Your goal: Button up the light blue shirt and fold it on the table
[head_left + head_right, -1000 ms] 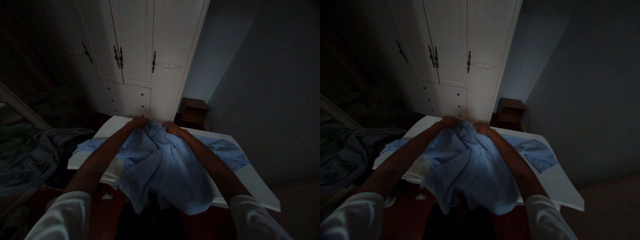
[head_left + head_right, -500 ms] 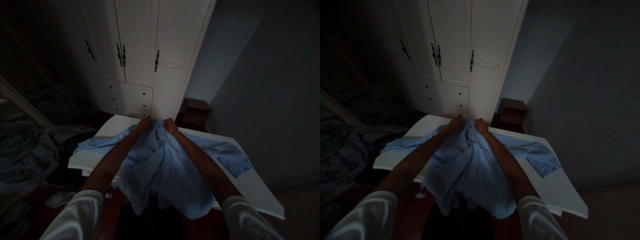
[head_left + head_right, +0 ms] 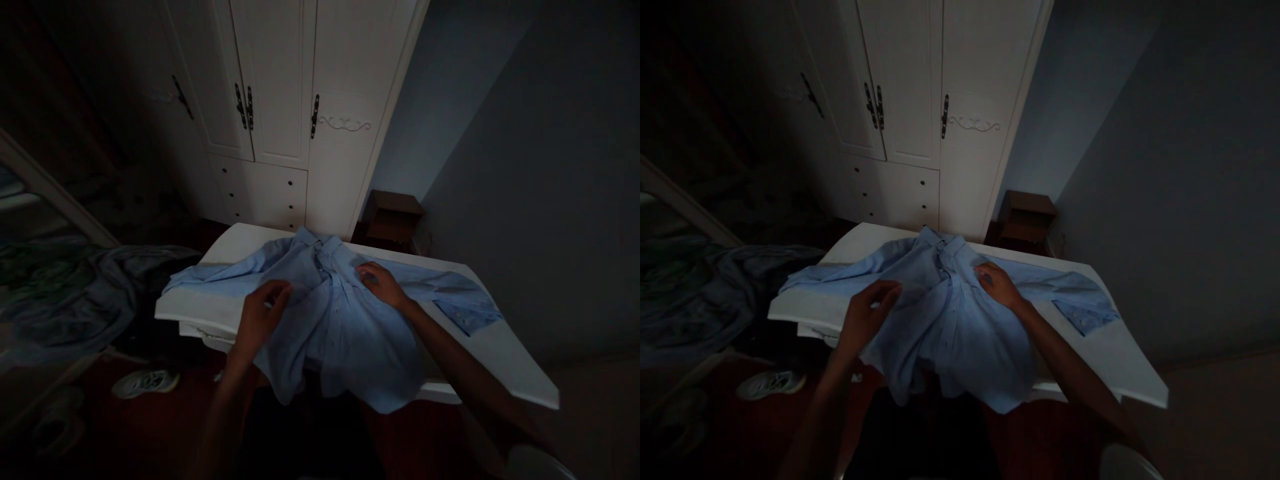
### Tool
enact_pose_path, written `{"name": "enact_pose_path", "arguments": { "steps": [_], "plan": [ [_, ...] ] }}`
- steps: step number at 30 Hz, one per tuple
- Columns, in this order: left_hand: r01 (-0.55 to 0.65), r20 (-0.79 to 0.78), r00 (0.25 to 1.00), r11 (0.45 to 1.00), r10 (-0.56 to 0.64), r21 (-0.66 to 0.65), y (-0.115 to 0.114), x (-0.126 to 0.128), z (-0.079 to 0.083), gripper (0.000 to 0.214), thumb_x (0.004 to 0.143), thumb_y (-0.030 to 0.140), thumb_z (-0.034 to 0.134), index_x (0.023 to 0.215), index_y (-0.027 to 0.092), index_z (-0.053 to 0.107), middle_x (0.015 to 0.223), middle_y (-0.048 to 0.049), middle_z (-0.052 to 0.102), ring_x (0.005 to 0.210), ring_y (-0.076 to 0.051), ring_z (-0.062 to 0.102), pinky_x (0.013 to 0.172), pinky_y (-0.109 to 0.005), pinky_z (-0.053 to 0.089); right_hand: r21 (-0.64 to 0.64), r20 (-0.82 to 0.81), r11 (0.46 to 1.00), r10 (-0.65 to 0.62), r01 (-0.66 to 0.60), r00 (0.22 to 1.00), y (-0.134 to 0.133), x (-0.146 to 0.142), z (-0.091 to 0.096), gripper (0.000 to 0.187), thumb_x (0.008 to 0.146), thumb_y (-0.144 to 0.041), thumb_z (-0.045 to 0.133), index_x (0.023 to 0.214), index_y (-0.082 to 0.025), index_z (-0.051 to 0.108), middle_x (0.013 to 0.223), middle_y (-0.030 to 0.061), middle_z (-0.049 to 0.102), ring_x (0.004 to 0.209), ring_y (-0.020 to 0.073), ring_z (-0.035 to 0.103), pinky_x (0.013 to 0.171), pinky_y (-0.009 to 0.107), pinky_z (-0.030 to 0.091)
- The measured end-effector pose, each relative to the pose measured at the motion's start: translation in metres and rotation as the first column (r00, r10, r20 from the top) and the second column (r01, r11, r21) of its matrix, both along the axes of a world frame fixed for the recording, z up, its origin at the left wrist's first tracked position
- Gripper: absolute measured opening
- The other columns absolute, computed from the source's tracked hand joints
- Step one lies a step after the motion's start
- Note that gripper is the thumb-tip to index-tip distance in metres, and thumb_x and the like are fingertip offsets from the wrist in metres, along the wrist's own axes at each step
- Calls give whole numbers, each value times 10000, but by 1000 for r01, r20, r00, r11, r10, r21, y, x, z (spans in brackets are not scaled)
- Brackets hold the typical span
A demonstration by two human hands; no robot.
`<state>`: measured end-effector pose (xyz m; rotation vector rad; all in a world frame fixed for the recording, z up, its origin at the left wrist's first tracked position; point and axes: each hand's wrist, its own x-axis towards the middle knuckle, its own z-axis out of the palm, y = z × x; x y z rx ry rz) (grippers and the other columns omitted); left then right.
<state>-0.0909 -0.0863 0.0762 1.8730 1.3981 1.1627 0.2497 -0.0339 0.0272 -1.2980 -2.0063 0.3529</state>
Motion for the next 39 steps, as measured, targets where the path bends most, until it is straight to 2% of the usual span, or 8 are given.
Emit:
{"name": "enact_pose_path", "arguments": {
  "steps": [5, 12, 18, 24, 28, 32, 35, 39],
  "plan": [
    [-359, 68, 930, 933, 361, -38, -75, -33, -69, 386, 824, 525, 571, 1000, 191, 651, 941, -66, 681, 826, -220, 649, 741, -348, 547, 97, 33, 982, -164, 160, 986, -58, 33, -6, 335, 822, -178, 504, 1115, -226, 659, 1123, 88, 635, 1065, 238, 602, 986, 445, 471],
    [-305, 2, 952, 952, 305, -19, -87, -52, -129, 757, 693, 523, 685, 1321, 164, 461, 1299, -169, 535, 1197, -335, 540, 972, -503, 486, 37, 80, 975, -222, 220, 972, -110, 52, -33, 368, 848, -242, 499, 1196, -250, 620, 1242, 79, 619, 1156, 239, 578, 1041, 460, 449],
    [-187, 76, 974, 951, 212, -245, -89, -59, -108, 531, 719, 449, 623, 1173, 175, 575, 761, -9, 647, 685, -193, 636, 659, -324, 536, 13, 190, 963, -266, 269, 945, -115, 43, -58, 364, 898, -301, 439, 1160, -181, 662, 1309, 133, 593, 1255, 263, 525, 1112, 494, 388],
    [-485, 30, 874, 874, 485, -8, -153, -71, -73, 293, 734, 403, 574, 921, 222, 708, 676, -14, 614, 630, -200, 614, 629, -351, 539, 31, 269, 946, -318, 321, 909, -119, 34, -57, 396, 907, -257, 400, 1193, -138, 647, 1351, 155, 565, 1251, 282, 527, 1118, 504, 382],
    [-31, -72, 997, 997, 26, -71, -200, -35, -81, 280, 764, 429, 566, 996, 424, 723, 879, -59, 726, 827, -300, 709, 751, -483, 600, 43, 272, 946, -319, 320, 908, -118, 33, -57, 379, 892, -226, 411, 1179, -153, 647, 1327, 138, 583, 1236, 269, 538, 1113, 499, 389],
    [450, -72, 862, 822, -502, -349, -204, -2, -89, 396, 721, 508, 641, 1116, 510, 672, 1024, -52, 741, 905, -319, 714, 789, -476, 602, 24, 278, 954, -293, 298, 915, -115, 37, -56, 361, 889, -226, 431, 1174, -187, 648, 1316, 105, 594, 1244, 245, 534, 1114, 483, 393],
    [375, 35, 920, 852, -390, -366, -177, -11, -88, 344, 785, 521, 602, 1088, 397, 708, 967, -62, 750, 793, -259, 716, 703, -405, 603, -18, 280, 966, -243, 259, 929, -113, 42, -53, 344, 886, -241, 452, 1159, -194, 657, 1299, 100, 611, 1251, 240, 532, 1117, 479, 388],
    [-50, 118, 990, 970, 80, -236, -126, -50, -87, 453, 828, 545, 515, 1061, 195, 685, 973, -108, 737, 872, -249, 705, 776, -388, 576, -51, 278, 969, -220, 243, 935, -110, 46, -47, 360, 867, -269, 487, 1182, -190, 643, 1280, 115, 621, 1235, 258, 545, 1102, 501, 393]
  ]
}}
